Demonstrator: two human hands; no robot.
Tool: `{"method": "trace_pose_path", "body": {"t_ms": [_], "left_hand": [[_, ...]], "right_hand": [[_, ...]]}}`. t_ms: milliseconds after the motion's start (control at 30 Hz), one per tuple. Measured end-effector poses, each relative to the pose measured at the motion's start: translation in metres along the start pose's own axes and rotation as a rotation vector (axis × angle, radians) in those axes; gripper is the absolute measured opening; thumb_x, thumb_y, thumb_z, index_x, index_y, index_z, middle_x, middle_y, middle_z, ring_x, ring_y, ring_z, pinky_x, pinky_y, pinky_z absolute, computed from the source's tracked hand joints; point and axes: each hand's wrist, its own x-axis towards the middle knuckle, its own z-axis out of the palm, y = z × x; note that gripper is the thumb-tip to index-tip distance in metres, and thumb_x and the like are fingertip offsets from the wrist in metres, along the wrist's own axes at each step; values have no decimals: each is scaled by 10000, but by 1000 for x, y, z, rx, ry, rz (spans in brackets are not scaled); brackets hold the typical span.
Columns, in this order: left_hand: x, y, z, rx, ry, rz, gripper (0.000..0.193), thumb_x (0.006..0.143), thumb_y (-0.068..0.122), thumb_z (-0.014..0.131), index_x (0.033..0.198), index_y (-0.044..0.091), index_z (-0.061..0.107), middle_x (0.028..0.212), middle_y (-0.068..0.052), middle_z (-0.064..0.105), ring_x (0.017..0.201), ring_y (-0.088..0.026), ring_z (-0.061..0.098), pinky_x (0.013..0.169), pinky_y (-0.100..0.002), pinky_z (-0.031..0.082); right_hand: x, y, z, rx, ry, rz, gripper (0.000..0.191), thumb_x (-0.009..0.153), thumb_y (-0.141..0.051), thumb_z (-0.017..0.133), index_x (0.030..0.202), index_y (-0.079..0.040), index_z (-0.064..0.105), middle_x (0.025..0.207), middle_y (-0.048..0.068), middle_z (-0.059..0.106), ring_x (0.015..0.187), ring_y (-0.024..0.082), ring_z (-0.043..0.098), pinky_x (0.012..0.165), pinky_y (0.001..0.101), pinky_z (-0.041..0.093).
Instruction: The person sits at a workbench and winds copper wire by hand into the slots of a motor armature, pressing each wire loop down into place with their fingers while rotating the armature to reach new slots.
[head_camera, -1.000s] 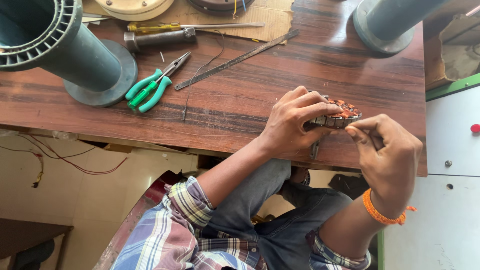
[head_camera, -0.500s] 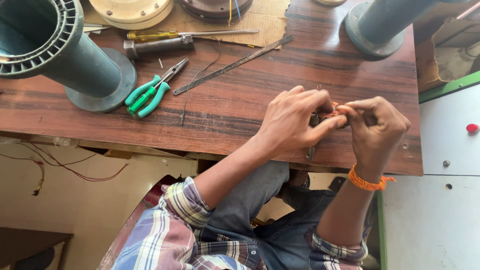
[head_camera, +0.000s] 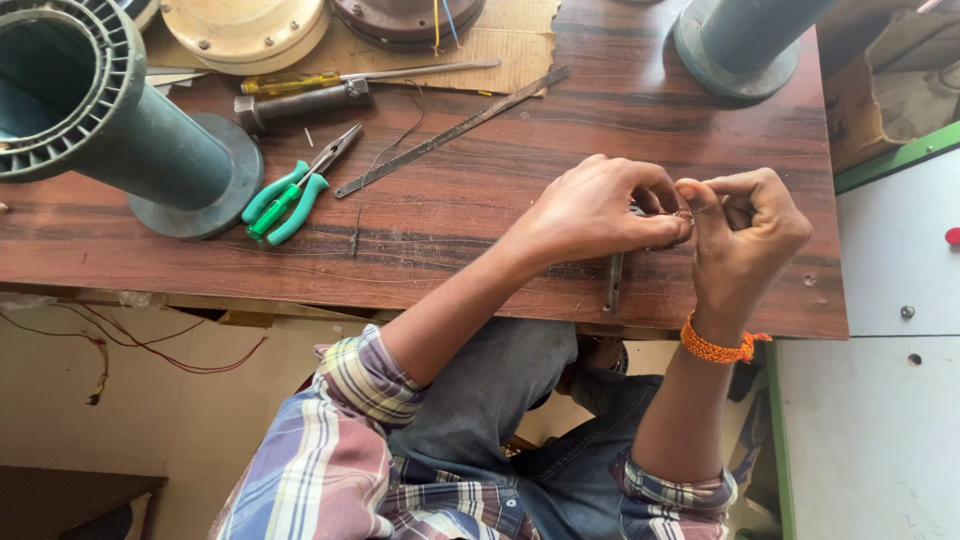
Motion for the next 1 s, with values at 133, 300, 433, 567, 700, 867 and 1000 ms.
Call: {"method": "trace_pose_path", "body": {"t_ms": [133,300,433,567,700,867,1000], "left_hand": [[3,6,-1,-31,-11,-73,385,722,451,682,975,188,805,857,-4,811,829,-170,779,750,-361,595],[13,-10,-3,-128,-35,25,321,794,322,680,1051,146,758,877,-41,810,839,-166,800,802,-326,623],[14,-35,-11,-335,-121,282,201,888,108,693,1071,104,776,952,-38,814,896,-129,782,832,-310,642],[7,-56,-21,-350,-122,354,182,906,70,747,1077,108,797,971,-39,799,892,-112,755,828,-301,640],[3,-64,-23,-311,-99,437,180,917,74,745,1085,110,799,974,-31,798,918,-109,756,864,-293,630],[4,-71,-19,-429,-136,428,215,918,21,710,1117,63,780,1010,-58,793,950,-134,741,906,-314,618],[4,-78,-13,-519,-174,368,216,960,16,671,1132,79,784,1039,-56,785,984,-141,752,933,-311,640]], "right_hand": [[1,4,-4,-1,29,-55,376,1014,-243,909,924,13,649,761,-35,614,652,6,484,589,182,343],[0,-14,-7,-84,-7,-47,363,1020,-260,910,949,7,674,698,-17,579,610,25,448,563,195,310],[-5,-51,-15,-155,-189,-8,222,1041,-205,847,1010,-14,739,735,-1,645,633,31,520,607,215,374],[-12,-84,-18,-283,-362,-7,138,936,-100,814,1024,-14,750,834,45,704,660,77,575,608,239,432],[-15,-101,-9,-315,-457,10,120,903,-38,789,1013,-8,754,867,95,721,684,138,628,639,271,483],[-19,-112,-9,-321,-453,-29,106,909,-12,753,1014,-14,744,945,114,747,805,182,723,728,292,537],[-24,-116,-7,-368,-456,33,129,895,-44,740,1023,-39,753,937,106,749,794,202,731,712,311,540]]}}
